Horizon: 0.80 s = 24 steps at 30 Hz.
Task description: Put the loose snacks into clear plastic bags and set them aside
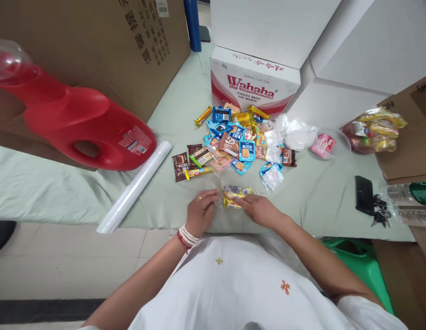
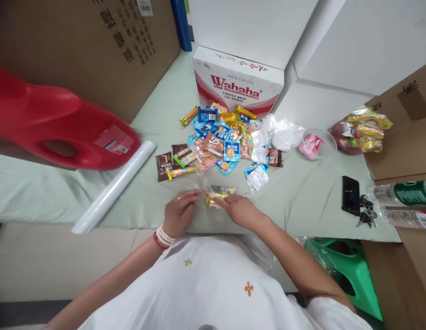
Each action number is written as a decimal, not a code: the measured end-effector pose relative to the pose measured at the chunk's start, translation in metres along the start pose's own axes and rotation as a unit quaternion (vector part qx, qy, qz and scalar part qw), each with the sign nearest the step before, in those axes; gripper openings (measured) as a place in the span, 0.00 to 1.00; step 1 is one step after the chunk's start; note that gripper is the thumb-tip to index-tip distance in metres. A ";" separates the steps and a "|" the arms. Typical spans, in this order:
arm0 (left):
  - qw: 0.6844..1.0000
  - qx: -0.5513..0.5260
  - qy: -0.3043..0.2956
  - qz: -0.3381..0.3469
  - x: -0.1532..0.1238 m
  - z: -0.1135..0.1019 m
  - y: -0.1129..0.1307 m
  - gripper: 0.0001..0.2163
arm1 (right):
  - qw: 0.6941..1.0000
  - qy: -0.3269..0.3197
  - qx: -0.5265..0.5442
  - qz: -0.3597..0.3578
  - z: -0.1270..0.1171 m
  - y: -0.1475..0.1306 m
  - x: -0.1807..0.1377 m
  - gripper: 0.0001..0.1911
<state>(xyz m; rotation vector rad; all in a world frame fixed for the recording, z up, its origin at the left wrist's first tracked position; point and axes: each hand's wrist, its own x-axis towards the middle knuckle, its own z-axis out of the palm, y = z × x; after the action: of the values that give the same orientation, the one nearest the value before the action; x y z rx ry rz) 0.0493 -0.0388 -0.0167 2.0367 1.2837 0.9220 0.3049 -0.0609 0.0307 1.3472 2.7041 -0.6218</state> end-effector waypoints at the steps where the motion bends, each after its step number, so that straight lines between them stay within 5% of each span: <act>1: 0.999 0.011 0.036 -0.036 0.005 -0.005 0.001 0.18 | 1.000 -0.013 -0.002 0.003 -0.002 -0.001 0.002 0.26; 3: 0.996 0.046 0.061 -0.051 0.018 -0.010 0.004 0.25 | 1.000 -0.030 -0.007 0.004 -0.007 -0.002 0.006 0.25; 5: 0.997 0.073 0.006 -0.003 0.032 -0.009 0.008 0.29 | 0.999 -0.036 -0.014 0.007 -0.010 -0.004 0.008 0.24; 8: 0.989 0.096 -0.078 0.085 0.043 -0.009 0.009 0.16 | 0.999 -0.041 -0.012 0.020 -0.013 -0.004 0.009 0.25; 13: 0.978 0.117 -0.113 0.131 0.015 -0.037 -0.012 0.11 | 0.998 -0.003 0.064 0.027 -0.014 -0.005 0.003 0.21; 16: 0.992 0.069 -0.083 0.058 -0.005 -0.049 -0.020 0.10 | 0.996 0.028 0.088 0.019 -0.012 -0.008 0.000 0.20; 20: 0.980 0.132 0.094 -0.115 -0.005 -0.029 -0.007 0.17 | 0.997 0.025 0.067 0.024 -0.008 -0.011 0.001 0.20; 22: 0.968 0.181 0.091 -0.150 0.004 -0.014 0.005 0.20 | 0.998 0.021 0.056 0.032 -0.007 -0.011 0.002 0.20; 24: 0.974 0.162 0.032 -0.155 0.013 -0.008 0.017 0.12 | 0.998 0.020 0.050 0.036 -0.006 -0.011 0.002 0.20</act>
<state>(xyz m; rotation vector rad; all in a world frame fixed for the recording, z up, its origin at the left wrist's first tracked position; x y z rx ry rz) 0.0562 -0.0324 0.0041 1.9692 1.8253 0.6717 0.2956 -0.0631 0.0398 1.4873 2.6747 -0.7407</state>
